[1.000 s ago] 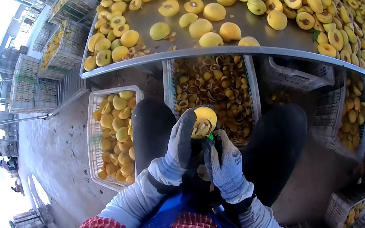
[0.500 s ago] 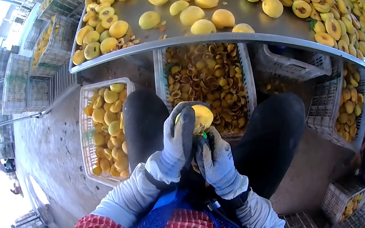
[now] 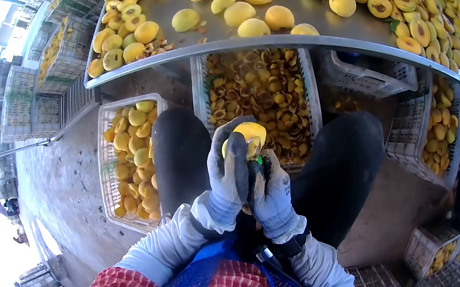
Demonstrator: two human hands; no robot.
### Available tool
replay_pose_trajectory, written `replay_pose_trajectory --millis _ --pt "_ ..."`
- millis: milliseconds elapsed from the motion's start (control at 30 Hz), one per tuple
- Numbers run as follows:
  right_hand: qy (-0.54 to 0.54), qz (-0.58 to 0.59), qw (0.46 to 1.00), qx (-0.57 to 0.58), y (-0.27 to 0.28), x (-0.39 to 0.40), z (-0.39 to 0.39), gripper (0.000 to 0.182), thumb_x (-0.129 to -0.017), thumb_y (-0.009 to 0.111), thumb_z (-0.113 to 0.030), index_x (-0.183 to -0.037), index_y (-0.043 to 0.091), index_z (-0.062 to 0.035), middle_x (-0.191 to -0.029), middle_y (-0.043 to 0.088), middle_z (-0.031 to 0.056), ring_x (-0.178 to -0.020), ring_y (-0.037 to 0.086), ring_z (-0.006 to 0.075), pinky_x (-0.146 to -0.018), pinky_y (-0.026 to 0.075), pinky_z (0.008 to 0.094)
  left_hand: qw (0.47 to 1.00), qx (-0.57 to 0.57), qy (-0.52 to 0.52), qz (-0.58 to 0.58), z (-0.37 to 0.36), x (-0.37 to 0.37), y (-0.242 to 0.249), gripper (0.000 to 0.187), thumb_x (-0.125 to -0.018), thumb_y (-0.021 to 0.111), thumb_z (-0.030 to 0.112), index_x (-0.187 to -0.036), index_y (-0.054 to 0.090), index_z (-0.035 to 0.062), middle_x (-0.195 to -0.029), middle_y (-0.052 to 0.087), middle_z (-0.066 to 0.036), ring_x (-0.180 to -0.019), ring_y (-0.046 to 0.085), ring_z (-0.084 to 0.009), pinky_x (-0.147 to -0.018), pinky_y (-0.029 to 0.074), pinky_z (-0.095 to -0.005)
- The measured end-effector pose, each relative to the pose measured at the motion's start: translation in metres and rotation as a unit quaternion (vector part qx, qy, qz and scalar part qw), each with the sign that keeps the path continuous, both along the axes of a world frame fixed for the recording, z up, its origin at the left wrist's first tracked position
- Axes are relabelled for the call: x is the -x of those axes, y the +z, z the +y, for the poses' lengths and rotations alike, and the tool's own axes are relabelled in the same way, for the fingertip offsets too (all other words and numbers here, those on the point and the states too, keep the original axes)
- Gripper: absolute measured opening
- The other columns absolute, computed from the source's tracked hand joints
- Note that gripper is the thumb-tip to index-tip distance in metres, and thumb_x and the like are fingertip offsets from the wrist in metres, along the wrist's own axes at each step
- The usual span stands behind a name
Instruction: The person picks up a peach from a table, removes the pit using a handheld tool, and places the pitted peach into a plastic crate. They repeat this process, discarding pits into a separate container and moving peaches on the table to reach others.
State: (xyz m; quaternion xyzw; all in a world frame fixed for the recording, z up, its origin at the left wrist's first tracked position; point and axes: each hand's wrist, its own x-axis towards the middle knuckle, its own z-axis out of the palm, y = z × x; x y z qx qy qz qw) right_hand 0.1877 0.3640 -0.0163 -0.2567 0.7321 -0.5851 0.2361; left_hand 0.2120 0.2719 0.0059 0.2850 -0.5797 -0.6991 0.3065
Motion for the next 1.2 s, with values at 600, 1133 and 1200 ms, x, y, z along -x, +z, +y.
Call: replay_pose_trajectory --millis 600,1133,1200 --pt "0.003 -0.23 0.966 0.121 -0.016 -0.004 0.016 0.029 -0.097 0.048 -0.017 -0.112 0.054 0.0057 -0.093 0.062 0.018 -0.085 0.062 0.0258 -0.072 0.047 0.0332 0.981 0.068 -0.154 -0.094 -0.02 -0.006 -0.02 0.026 -0.096 0.052 0.019 -0.111 0.054 -0.0021 -0.098 0.06 -0.007 -0.09 0.054 -0.011 -0.079 0.046 -0.0249" --pt "0.034 -0.072 0.988 0.13 -0.003 -0.003 0.01 0.035 -0.098 0.043 -0.019 -0.123 0.047 0.0051 -0.094 0.063 0.0146 -0.085 0.062 0.022 -0.074 0.048 0.0324 0.998 0.049 -0.05 0.0 -0.005 -0.012 -0.022 0.033 -0.098 0.049 0.026 -0.113 0.054 -0.0025 -0.096 0.062 -0.01 -0.089 0.057 -0.0135 -0.081 0.046 -0.0256" --pt "0.031 -0.195 0.967 0.159 -0.004 -0.004 0.012 0.032 -0.099 0.041 -0.017 -0.123 0.048 0.0042 -0.096 0.062 0.0102 -0.088 0.06 0.0163 -0.076 0.047 0.0292 0.996 0.055 -0.066 -0.033 -0.008 -0.011 -0.015 0.03 -0.097 0.052 0.026 -0.107 0.056 -0.002 -0.09 0.062 -0.007 -0.083 0.056 -0.0111 -0.076 0.046 -0.0245"
